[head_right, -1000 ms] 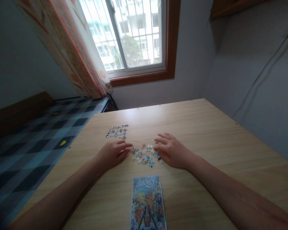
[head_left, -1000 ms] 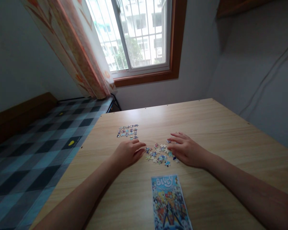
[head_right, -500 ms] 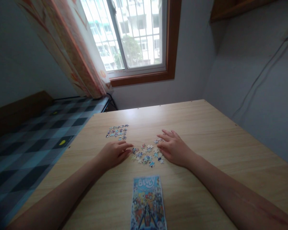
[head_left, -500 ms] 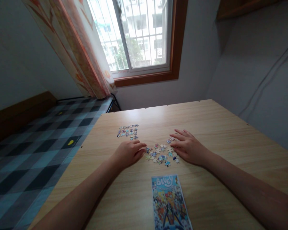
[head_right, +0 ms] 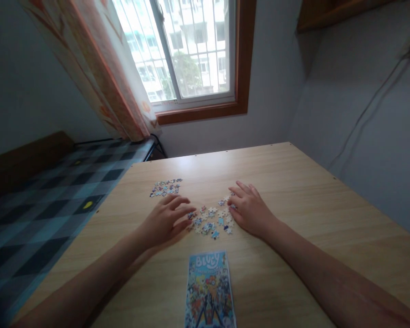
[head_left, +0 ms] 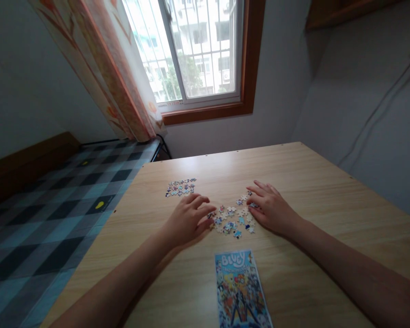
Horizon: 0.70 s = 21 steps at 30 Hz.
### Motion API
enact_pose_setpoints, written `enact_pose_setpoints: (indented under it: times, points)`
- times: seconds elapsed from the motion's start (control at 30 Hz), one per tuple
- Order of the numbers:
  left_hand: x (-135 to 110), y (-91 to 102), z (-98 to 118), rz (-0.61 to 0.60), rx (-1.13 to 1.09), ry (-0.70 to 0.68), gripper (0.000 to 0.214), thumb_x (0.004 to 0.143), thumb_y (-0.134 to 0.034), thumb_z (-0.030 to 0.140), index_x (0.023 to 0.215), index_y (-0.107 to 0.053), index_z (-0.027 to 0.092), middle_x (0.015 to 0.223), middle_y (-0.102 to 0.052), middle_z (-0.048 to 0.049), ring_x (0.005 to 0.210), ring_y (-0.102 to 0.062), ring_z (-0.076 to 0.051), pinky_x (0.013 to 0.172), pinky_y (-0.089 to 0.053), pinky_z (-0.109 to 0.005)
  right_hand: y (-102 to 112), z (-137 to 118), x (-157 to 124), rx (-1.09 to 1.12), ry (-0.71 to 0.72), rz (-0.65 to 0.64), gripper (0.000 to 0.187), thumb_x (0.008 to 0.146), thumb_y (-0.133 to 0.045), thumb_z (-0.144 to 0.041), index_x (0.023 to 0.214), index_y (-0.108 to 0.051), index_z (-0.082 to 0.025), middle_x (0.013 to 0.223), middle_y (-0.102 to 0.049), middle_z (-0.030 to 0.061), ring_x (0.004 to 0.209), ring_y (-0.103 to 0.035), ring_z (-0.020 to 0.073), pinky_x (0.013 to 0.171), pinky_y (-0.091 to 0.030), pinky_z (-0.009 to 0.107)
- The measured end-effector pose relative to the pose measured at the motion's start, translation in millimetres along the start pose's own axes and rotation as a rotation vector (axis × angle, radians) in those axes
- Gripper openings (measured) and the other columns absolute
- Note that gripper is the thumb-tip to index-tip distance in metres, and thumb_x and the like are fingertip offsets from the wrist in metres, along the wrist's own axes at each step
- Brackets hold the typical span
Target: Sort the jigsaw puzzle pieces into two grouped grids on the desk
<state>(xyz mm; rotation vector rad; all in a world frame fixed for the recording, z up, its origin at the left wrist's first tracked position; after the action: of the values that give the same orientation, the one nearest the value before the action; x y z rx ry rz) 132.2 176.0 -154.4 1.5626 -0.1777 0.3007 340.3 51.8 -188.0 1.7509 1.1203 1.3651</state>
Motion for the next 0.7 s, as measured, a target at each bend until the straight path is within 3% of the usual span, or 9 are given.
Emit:
enact_pose_setpoints:
  times: [0.1, 0.23, 0.4, 0.7]
  points:
    - [2.5, -8.8, 18.5, -0.051, 0.038, 0.0, 0.048, 0.098, -0.052, 0.052, 0.14, -0.057, 0.029, 0.156, -0.046, -0.0105, 0.144, -0.038, -0.034, 0.114, -0.036, -0.058, 2.7, -7.8, 0.8, 0.004, 0.028, 0.03, 0.024, 0.093, -0.058, -0.022, 0.111, -0.074, -0.025, 0.142, -0.06, 0.009, 0.144, -0.042, 0.0345, 0.115, -0.032, 0.065]
    - [1.2, -27.3, 27.2, -0.155, 0.026, -0.011, 0.053, 0.1, -0.044, 0.056, 0.147, -0.048, 0.032, 0.163, -0.036, -0.0079, 0.152, -0.024, -0.035, 0.12, -0.025, -0.06, 0.9, -28.0, -1.1, 0.032, 0.182, -0.015, 0.028, 0.094, -0.056, -0.019, 0.111, -0.075, -0.03, 0.147, -0.056, 0.0058, 0.147, -0.039, 0.0334, 0.117, -0.029, 0.065]
    - [0.2, -34.1, 22.8, -0.178, -0.014, 0.0, 0.056, 0.101, -0.042, 0.057, 0.151, -0.044, 0.032, 0.165, -0.032, -0.0084, 0.153, -0.022, -0.036, 0.12, -0.022, -0.061, -3.5, -36.5, -2.2, 0.046, 0.242, -0.064, 0.026, 0.095, -0.056, -0.02, 0.111, -0.075, -0.03, 0.148, -0.055, 0.0058, 0.147, -0.04, 0.0322, 0.117, -0.03, 0.064]
    - [-0.1, -28.0, 20.0, -0.19, -0.049, -0.023, 0.055, 0.101, -0.043, 0.058, 0.149, -0.05, 0.031, 0.165, -0.033, -0.0104, 0.152, -0.026, -0.036, 0.119, -0.027, -0.062, -3.5, -32.0, 0.7, 0.005, 0.186, -0.046, 0.026, 0.099, -0.053, -0.025, 0.112, -0.075, -0.028, 0.146, -0.057, 0.0075, 0.145, -0.041, 0.0341, 0.116, -0.031, 0.065]
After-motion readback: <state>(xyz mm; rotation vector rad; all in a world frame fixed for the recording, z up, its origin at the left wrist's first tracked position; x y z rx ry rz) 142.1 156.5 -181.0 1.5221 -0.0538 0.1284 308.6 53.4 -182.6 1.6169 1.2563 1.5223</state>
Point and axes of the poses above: each hand's wrist, its own x-axis towards the middle knuckle, its own y-axis out of the back of the hand, z = x × y, the point moved 6 cm from there along x, towards the middle knuckle
